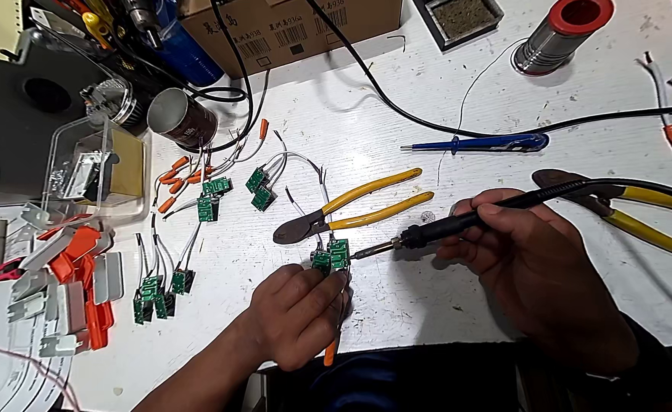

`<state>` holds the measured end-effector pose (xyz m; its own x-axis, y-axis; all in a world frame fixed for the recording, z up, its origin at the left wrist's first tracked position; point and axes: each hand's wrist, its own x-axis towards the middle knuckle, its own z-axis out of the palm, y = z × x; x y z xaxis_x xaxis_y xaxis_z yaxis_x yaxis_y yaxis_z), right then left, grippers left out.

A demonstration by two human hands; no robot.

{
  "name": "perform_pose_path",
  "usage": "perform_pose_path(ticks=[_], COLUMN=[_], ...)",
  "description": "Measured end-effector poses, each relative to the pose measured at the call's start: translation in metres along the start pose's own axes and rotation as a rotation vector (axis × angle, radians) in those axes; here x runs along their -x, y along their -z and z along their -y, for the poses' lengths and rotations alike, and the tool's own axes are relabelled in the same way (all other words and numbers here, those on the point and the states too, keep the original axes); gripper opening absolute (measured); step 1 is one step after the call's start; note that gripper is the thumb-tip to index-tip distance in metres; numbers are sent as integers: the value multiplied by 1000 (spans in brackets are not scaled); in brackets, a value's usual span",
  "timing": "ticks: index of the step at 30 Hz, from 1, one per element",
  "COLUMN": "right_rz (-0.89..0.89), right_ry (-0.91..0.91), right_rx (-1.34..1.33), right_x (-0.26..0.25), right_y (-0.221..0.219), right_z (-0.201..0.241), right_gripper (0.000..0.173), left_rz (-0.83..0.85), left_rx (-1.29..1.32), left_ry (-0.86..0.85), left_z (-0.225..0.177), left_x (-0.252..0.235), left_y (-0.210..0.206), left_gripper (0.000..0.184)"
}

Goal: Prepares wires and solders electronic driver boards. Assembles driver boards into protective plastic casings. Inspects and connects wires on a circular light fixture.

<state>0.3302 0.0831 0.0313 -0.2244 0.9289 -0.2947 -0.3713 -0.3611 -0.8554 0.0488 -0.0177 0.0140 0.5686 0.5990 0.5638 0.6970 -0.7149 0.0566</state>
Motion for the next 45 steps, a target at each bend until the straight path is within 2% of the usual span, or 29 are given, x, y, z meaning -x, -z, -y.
perform_pose_path(ticks=[9, 20, 24, 26, 28, 32, 37, 40, 45], right_rz=[10, -2, 21, 39, 75, 156, 212, 194, 132], right_ry=[-4, -7, -13, -7, 26, 182, 385, 405, 307], right_rx=[-32, -81, -124, -131, -116, -55, -34, -20, -8], right_x=[-1, -2, -2, -2, -2, -7, -37, -48, -47], right_y=[1, 2, 4, 6, 8, 15, 24, 27, 31], right_z=[1, 0, -1, -1, 4, 27, 51, 51, 49], right_gripper=[22, 20, 19, 19, 16, 14, 12, 11, 14], left_rz=[-35, 30, 18, 33, 60, 58, 33, 42, 44], left_rx=[100, 20, 8, 34, 32, 34, 13, -51, -43], left_ry=[97, 129, 276, 393, 477, 572, 639, 667, 670], left_z=[4, 5, -2, -11, -23, -40, -46, -50, -47], left_x=[7, 13, 11, 7, 1, -6, -9, -11, -8], left_y=[-2, 6, 15, 19, 19, 11, 6, 4, 4], left_gripper=[10, 14, 14, 22, 27, 18, 16, 16, 16])
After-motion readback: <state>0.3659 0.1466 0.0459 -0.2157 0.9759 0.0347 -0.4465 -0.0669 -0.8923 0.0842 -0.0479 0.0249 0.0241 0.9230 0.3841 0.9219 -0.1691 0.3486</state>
